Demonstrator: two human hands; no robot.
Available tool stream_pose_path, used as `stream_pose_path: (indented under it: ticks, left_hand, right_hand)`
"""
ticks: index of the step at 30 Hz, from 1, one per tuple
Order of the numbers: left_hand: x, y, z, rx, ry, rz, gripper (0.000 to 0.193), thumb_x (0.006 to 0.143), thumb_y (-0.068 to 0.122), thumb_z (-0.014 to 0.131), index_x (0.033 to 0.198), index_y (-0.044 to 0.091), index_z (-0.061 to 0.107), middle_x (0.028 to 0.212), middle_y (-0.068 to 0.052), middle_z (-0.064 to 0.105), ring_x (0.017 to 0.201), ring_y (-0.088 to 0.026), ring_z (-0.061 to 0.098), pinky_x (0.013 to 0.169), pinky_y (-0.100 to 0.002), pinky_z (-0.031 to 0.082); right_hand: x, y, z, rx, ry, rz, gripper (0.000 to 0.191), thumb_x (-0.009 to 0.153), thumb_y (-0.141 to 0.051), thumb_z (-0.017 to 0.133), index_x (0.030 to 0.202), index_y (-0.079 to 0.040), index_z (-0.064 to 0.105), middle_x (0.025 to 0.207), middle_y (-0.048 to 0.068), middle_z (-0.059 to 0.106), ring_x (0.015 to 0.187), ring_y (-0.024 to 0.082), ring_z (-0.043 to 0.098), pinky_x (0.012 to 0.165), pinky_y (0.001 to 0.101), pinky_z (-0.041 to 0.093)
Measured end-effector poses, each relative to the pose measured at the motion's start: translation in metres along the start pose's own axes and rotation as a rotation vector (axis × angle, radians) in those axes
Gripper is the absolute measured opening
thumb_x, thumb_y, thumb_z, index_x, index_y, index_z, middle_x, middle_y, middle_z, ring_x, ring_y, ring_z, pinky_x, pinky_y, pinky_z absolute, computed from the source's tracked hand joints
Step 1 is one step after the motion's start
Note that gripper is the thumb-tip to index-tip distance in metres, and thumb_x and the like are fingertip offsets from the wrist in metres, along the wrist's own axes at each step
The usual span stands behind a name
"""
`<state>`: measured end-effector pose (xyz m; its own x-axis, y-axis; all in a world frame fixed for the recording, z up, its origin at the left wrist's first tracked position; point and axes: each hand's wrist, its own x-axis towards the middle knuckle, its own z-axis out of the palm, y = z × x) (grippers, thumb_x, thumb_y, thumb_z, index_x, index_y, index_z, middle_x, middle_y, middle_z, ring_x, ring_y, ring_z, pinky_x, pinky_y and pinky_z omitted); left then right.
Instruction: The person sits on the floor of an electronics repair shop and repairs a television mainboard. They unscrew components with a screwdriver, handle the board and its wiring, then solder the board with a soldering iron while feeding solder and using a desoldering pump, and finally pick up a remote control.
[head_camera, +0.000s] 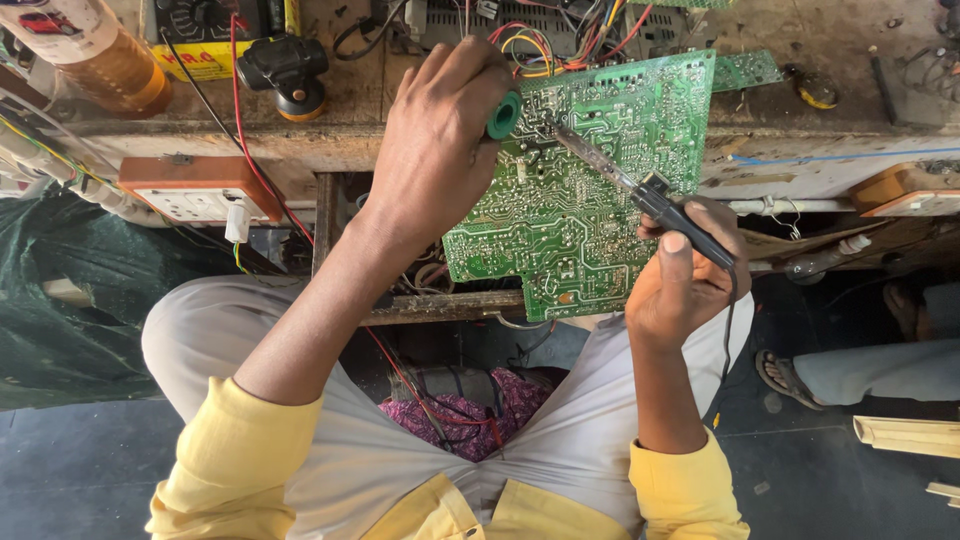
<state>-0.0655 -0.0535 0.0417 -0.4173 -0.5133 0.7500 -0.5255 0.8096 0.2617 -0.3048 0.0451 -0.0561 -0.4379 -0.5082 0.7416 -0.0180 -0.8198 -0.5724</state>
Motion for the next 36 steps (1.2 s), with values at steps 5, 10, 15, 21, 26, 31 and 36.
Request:
stream_pose_path:
  ticks: [5,10,15,21,26,31,36]
  left_hand:
    - [0.000,-0.002,-0.001,-0.015,0.003,0.001,0.045,0.074,-0.004,0.067,0.118,0.000,0.061,0.123,-0.013,0.056,0.114,-0.037,0.056,0.094,-0.049,0.044]
    - [0.003,-0.001,-0.004,-0.071,0.032,0.009,0.038,0.078,-0.007,0.067,0.116,0.000,0.062,0.121,-0.013,0.058,0.114,-0.036,0.059,0.097,-0.048,0.047]
    - [-0.004,-0.003,-0.021,-0.114,0.110,-0.010,0.029,0.083,-0.007,0.072,0.110,0.001,0.064,0.122,-0.013,0.061,0.116,-0.035,0.063,0.099,-0.045,0.052]
    - [-0.054,0.002,-0.042,-0.219,0.257,-0.275,0.014,0.100,-0.003,0.077,0.105,-0.001,0.064,0.105,-0.013,0.065,0.095,-0.029,0.067,0.085,-0.034,0.052]
    - [-0.112,0.031,-0.019,-0.286,0.366,-0.516,0.015,0.093,-0.004,0.075,0.102,0.001,0.064,0.095,-0.007,0.065,0.087,-0.017,0.063,0.079,-0.030,0.049]
    - [-0.150,0.042,0.007,-0.598,0.372,-0.644,0.018,0.089,-0.011,0.068,0.104,-0.002,0.062,0.097,-0.005,0.065,0.088,-0.010,0.061,0.077,-0.022,0.050]
    - [-0.160,0.037,0.013,-0.656,0.413,-0.619,0.015,0.095,-0.011,0.067,0.107,-0.005,0.062,0.100,-0.006,0.064,0.088,-0.009,0.060,0.077,-0.022,0.050]
  right_hand:
    - [0.000,0.001,-0.002,-0.010,0.000,0.007,0.029,0.102,-0.005,0.074,0.128,0.002,0.063,0.117,0.017,0.062,0.092,0.025,0.067,0.074,0.0358,0.058]
    - [-0.001,0.001,-0.003,0.000,0.000,0.006,0.030,0.102,-0.005,0.074,0.129,0.002,0.062,0.115,0.017,0.063,0.092,0.025,0.067,0.075,0.0353,0.057]
    - [-0.003,0.001,-0.010,0.033,0.040,0.043,0.030,0.104,-0.004,0.072,0.130,0.002,0.060,0.119,0.017,0.061,0.092,0.025,0.067,0.077,0.0342,0.055]
    - [-0.001,0.001,-0.020,0.115,0.089,0.046,0.026,0.104,-0.002,0.070,0.127,0.004,0.059,0.122,0.016,0.059,0.093,0.026,0.067,0.080,0.0344,0.054]
    - [-0.001,0.001,-0.020,0.086,0.133,0.052,0.030,0.102,-0.002,0.069,0.129,0.005,0.058,0.119,0.018,0.060,0.091,0.027,0.067,0.080,0.0349,0.054]
    - [-0.001,-0.002,-0.013,0.018,0.086,0.016,0.031,0.104,-0.007,0.067,0.130,0.004,0.057,0.114,0.018,0.062,0.091,0.026,0.065,0.082,0.0342,0.053]
    - [0.001,-0.004,-0.008,0.010,0.089,0.010,0.031,0.102,-0.009,0.067,0.128,0.004,0.057,0.116,0.017,0.063,0.089,0.024,0.065,0.080,0.0332,0.053]
